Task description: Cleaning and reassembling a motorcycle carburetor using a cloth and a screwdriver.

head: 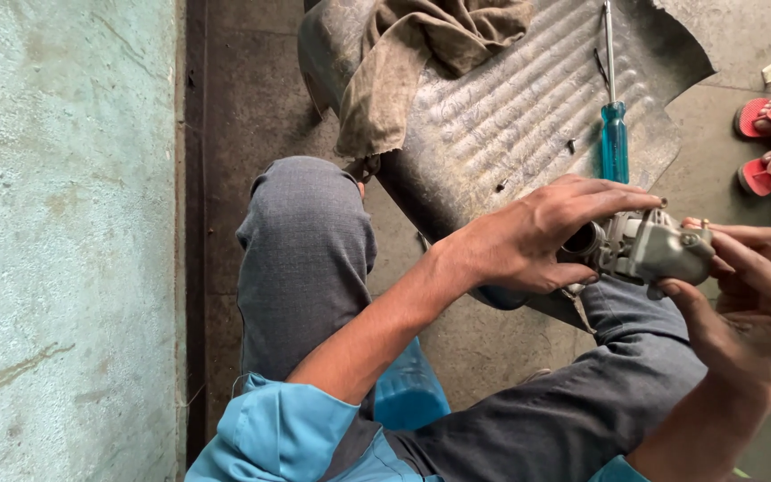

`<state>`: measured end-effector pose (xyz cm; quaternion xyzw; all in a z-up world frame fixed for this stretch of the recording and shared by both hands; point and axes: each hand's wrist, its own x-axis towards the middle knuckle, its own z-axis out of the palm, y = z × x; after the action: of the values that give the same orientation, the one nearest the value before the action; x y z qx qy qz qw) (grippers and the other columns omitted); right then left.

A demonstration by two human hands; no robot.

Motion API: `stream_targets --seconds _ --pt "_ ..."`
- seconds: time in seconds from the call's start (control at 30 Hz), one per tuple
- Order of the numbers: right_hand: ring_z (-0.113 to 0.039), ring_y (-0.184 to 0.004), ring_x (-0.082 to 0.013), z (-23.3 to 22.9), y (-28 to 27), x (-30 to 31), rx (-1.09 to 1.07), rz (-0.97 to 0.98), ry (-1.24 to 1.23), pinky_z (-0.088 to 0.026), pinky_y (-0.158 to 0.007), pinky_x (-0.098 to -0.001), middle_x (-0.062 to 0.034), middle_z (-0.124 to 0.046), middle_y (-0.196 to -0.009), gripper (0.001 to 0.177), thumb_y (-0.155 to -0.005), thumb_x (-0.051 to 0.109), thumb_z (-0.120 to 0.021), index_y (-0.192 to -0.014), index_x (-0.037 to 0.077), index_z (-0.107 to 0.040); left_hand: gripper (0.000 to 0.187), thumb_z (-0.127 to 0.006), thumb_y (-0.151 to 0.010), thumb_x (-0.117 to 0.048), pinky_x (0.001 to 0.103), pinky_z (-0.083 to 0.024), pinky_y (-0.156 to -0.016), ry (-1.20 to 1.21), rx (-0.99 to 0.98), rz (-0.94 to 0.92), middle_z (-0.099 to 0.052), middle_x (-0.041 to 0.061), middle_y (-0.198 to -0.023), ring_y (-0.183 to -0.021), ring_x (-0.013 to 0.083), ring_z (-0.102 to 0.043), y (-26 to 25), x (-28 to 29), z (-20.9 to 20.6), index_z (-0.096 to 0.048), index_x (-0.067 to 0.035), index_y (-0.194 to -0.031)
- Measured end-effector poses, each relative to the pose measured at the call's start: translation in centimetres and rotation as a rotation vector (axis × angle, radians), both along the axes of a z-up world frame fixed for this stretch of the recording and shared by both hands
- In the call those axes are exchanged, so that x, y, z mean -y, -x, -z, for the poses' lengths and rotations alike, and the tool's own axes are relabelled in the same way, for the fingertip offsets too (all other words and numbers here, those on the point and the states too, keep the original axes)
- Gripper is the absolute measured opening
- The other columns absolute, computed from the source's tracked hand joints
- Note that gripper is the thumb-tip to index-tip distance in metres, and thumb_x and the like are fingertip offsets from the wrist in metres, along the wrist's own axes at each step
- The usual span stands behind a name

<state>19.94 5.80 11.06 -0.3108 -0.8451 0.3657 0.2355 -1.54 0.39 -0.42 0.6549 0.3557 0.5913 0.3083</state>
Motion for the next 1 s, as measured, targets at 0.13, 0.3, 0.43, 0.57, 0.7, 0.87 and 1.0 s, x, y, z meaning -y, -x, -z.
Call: stream_targets --seconds 0.13,0.3,0.43,0.57,0.7,0.87,1.0 --pt "-0.067 -0.124 -0.0251 0.3 0.0 -0.3 -0.091 0.006 0.049 -0.059 -0.105 -0.0332 -0.0166 -0.060 -0.129 0.053 -0.092 0.013 -0.082 -0.135 -0.008 -0.061 0.094 -0.089 -0.072 -0.014 0.042 -0.044 -0.129 -0.008 -0.015 -0.016 -0.058 0.009 -0.150 -0.139 0.0268 -0.059 0.1 0.0 0.0 -0.042 -0.013 -0.153" --pt "-0.067 -0.124 -0.0261 0.3 0.2 -0.1 -0.051 -0.012 -0.015 -0.060 -0.105 -0.0335 -0.0174 -0.060 -0.130 0.053 -0.090 0.014 -0.082 -0.135 -0.007 -0.061 0.092 -0.088 -0.072 -0.015 0.042 -0.044 -0.128 0.005 -0.032 -0.027 -0.059 0.008 -0.149 -0.137 0.0265 -0.060 0.1 0.3 -0.3 -0.044 -0.013 -0.152" --pt "-0.067 -0.122 -0.0260 0.0 0.2 -0.2 -0.003 -0.021 -0.055 -0.061 -0.104 -0.0325 -0.0180 -0.060 -0.133 0.053 -0.089 0.014 -0.081 -0.134 -0.007 -0.062 0.089 -0.087 -0.073 -0.016 0.040 -0.044 -0.127 0.020 -0.030 -0.012 -0.059 0.007 -0.151 -0.136 0.0247 -0.060 0.2 0.5 -0.5 -0.045 -0.013 -0.152" --pt "-0.067 -0.122 -0.0254 0.4 -0.3 -0.3 -0.009 -0.012 -0.032 -0.061 -0.104 -0.0320 -0.0178 -0.061 -0.133 0.053 -0.089 0.014 -0.082 -0.134 -0.006 -0.062 0.089 -0.085 -0.075 -0.015 0.039 -0.042 -0.127 -0.009 -0.035 -0.015 -0.058 0.006 -0.151 -0.136 0.0227 -0.060 -0.2 0.5 0.1 -0.043 -0.014 -0.154" --pt "-0.066 -0.122 -0.0241 3.1 -3.6 -1.0 -0.179 0.018 0.067 -0.058 -0.107 -0.0328 -0.0153 -0.060 -0.130 0.049 -0.094 0.015 -0.082 -0.135 -0.005 -0.062 0.092 -0.079 -0.074 -0.013 0.040 -0.040 -0.130 0.025 -0.064 -0.003 -0.057 0.004 -0.154 -0.136 0.0215 -0.057 0.4 0.9 -1.1 -0.040 -0.015 -0.157" --pt "-0.065 -0.122 -0.0277 7.3 -7.9 -0.8 -0.586 0.114 0.298 -0.057 -0.107 -0.0334 -0.0148 -0.059 -0.133 0.043 -0.107 0.021 -0.078 -0.140 0.001 -0.058 0.095 -0.070 -0.071 -0.009 0.041 -0.042 -0.129 0.130 -0.102 0.015 -0.056 0.004 -0.155 -0.136 0.0255 -0.055 1.0 2.2 -2.3 -0.038 -0.016 -0.160" --pt "-0.064 -0.127 -0.0328 8.5 -7.6 1.2 -1.097 0.157 0.776 -0.058 -0.105 -0.0343 -0.0177 -0.057 -0.142 0.048 -0.110 0.027 -0.071 -0.146 0.002 -0.052 0.092 -0.066 -0.072 -0.008 0.041 -0.039 -0.127 0.078 -0.108 -0.008 -0.054 0.006 -0.150 -0.138 0.0276 -0.053 2.0 2.3 -2.9 -0.038 -0.017 -0.159"
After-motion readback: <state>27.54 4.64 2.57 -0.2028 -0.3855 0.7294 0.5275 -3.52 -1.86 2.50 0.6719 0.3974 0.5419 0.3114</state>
